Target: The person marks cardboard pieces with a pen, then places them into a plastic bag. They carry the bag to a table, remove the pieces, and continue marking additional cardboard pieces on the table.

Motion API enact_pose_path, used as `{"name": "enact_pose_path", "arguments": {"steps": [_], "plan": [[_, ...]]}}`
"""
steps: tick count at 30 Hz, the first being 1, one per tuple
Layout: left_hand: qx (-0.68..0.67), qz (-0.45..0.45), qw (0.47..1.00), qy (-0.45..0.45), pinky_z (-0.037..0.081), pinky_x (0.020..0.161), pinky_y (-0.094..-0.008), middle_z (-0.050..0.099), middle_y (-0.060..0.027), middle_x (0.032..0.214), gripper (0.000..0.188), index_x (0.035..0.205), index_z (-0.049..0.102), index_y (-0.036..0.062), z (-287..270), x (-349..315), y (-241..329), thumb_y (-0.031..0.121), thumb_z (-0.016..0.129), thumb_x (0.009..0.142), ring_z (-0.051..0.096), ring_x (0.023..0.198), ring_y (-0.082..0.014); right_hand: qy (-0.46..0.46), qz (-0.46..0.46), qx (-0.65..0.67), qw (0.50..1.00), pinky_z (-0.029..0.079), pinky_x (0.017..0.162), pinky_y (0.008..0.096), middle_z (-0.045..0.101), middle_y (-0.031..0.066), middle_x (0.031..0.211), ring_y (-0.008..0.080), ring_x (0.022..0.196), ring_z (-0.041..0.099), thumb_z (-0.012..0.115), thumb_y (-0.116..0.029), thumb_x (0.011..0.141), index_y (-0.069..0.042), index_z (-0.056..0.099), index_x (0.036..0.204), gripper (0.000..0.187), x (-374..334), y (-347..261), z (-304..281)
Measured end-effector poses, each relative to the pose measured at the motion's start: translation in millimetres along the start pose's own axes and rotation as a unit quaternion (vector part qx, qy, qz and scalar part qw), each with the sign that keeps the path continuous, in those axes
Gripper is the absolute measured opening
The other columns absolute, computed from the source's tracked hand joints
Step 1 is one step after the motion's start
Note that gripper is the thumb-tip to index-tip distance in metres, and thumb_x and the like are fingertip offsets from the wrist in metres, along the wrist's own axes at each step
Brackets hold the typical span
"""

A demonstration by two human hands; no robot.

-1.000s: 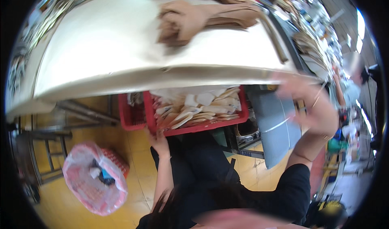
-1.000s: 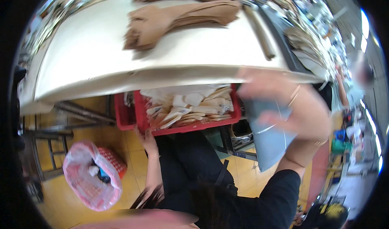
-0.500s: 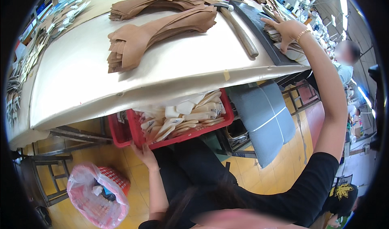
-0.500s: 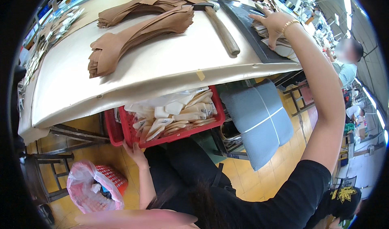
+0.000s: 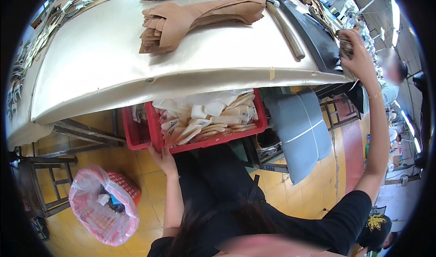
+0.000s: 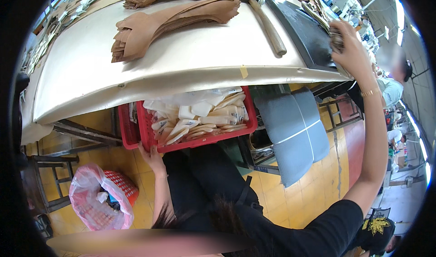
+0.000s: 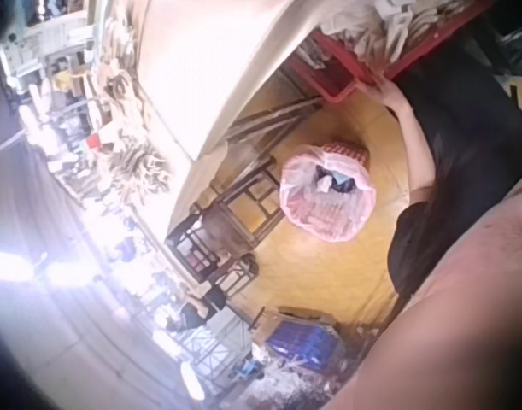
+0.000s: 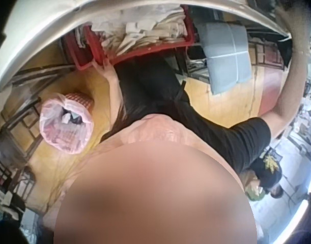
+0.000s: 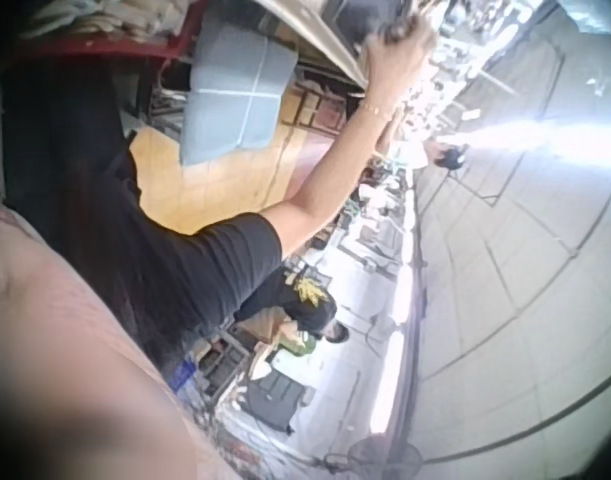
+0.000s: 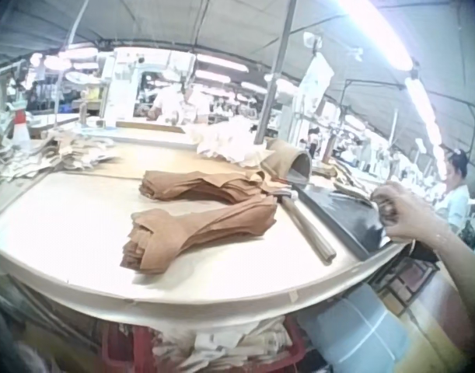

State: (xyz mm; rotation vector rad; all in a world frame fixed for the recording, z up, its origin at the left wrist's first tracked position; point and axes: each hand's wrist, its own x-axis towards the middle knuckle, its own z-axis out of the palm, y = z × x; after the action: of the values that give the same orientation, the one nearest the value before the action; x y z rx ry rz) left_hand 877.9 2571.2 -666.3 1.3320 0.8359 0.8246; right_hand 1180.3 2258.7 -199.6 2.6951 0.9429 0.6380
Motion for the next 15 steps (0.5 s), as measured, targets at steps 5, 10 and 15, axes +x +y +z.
{"name": "enact_pose_path", "arguments": {"steps": [5,10,15], "plan": [[-0.071,-0.012,0.997,0.002,0.037,0.099,-0.03,0.052,-0.0109,0.121,0.042,0.13,0.043,-0.0024,1.7,-0.4,3.2,-0.006,0.049,0.088,0.049,0.112,-0.019,0.277,0.123,0.129,0.944,0.042,0.101,0.0371,0.049,0.0112,0.133,0.0258,0.121,0.051,0.075,-0.021,0.073,-0.008,0.043,0.135,0.071,-78.3,43.6,-33.4],[0.026,-0.012,0.997,0.065,0.036,0.104,-0.0355,0.053,-0.0128,0.126,0.043,0.13,0.046,-0.0015,7.8,-3.9,-3.9,-0.001,0.054,0.087,0.049,0.119,-0.0236,0.31,0.172,0.29,0.889,0.037,0.105,0.0397,0.047,0.0133,0.134,0.0275,0.124,0.048,0.077,-0.032,0.066,-0.007,0.037,0.139,0.087,-139.9,-9.9,-56.0],[0.022,0.004,0.997,0.073,0.048,0.081,-0.0299,0.062,-0.0146,0.107,0.051,0.13,0.047,0.0018,9.6,-5.8,-6.5,0.0,0.06,0.081,0.061,0.089,-0.0212,0.121,0.13,0.483,0.857,0.033,0.109,0.0423,0.045,0.0155,0.134,0.0292,0.126,0.045,0.08,-0.043,0.059,-0.006,0.031,0.143,0.104,-156.8,-147.6,-34.3]]}}
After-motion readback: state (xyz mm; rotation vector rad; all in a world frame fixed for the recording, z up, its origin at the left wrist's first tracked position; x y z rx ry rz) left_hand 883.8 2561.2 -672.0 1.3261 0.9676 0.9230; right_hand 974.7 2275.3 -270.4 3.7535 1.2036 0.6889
